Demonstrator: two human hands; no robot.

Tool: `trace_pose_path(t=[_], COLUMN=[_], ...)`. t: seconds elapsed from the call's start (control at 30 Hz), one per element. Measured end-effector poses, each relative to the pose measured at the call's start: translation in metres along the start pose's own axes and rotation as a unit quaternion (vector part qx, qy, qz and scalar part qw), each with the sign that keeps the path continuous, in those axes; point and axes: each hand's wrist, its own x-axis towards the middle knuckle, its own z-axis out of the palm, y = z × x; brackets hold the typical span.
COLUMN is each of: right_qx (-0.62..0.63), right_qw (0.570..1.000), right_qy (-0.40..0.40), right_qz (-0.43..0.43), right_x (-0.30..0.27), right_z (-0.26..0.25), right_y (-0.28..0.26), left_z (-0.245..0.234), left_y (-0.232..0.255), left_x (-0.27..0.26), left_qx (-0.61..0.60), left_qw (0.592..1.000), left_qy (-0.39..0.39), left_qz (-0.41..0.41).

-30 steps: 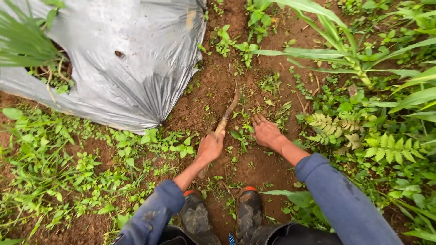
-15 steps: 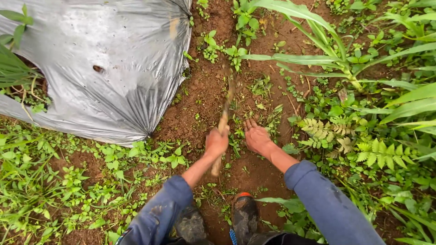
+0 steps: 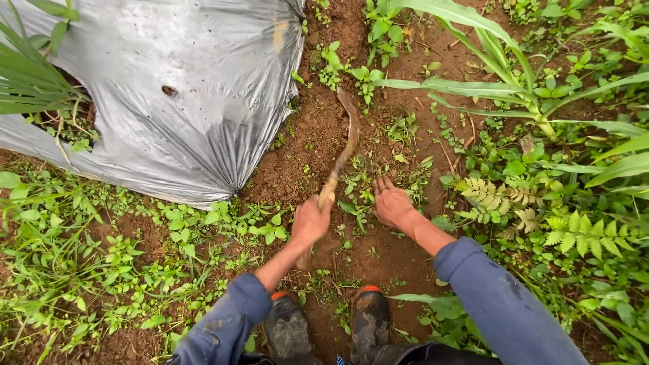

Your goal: Weeding a vegetable garden using a hand sickle and manual pulling

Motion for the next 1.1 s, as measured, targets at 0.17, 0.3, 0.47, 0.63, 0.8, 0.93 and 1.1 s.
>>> trace_pose_path(t=[0.17,0.3,0.47,0.63,0.8,0.93,1.1], right_qx=[-0.002,0.005,0.031,0.037,0.037,0.025,0.049], right_qw=[1.0,1.0,0.999,0.999,0.999,0.999,0.999], right_qy=[-0.019,-0.011,-0.027,-0.018,-0.02,-0.035,-0.024], right_qz=[0.007,-0.009,-0.002,-0.006,-0.004,0.002,0.006], right_x=[-0.012,-0.014,-0.024,-0.024,-0.024,-0.026,-0.028], right_z=[-0.02,-0.023,-0.041,-0.039,-0.043,-0.043,-0.054], right_y=[-0.007,-0.003,-0.009,-0.002,-0.005,-0.002,-0.014], left_z=[-0.024,-0.024,-0.025,-0.03,-0.037,-0.041,-0.045], left_y=[0.02,0.018,0.027,0.014,0.02,0.016,-0.002], left_x=[0.066,0.045,0.035,0.021,0.014,-0.002,0.004], left_qx=[-0.062,-0.075,-0.08,-0.065,-0.044,-0.058,-0.037], left_qw=[0.998,0.997,0.995,0.997,0.998,0.997,0.999], left_qy=[0.001,-0.004,-0.003,-0.012,-0.016,-0.018,-0.032], left_qz=[0.026,-0.002,-0.06,-0.049,-0.039,-0.047,-0.013])
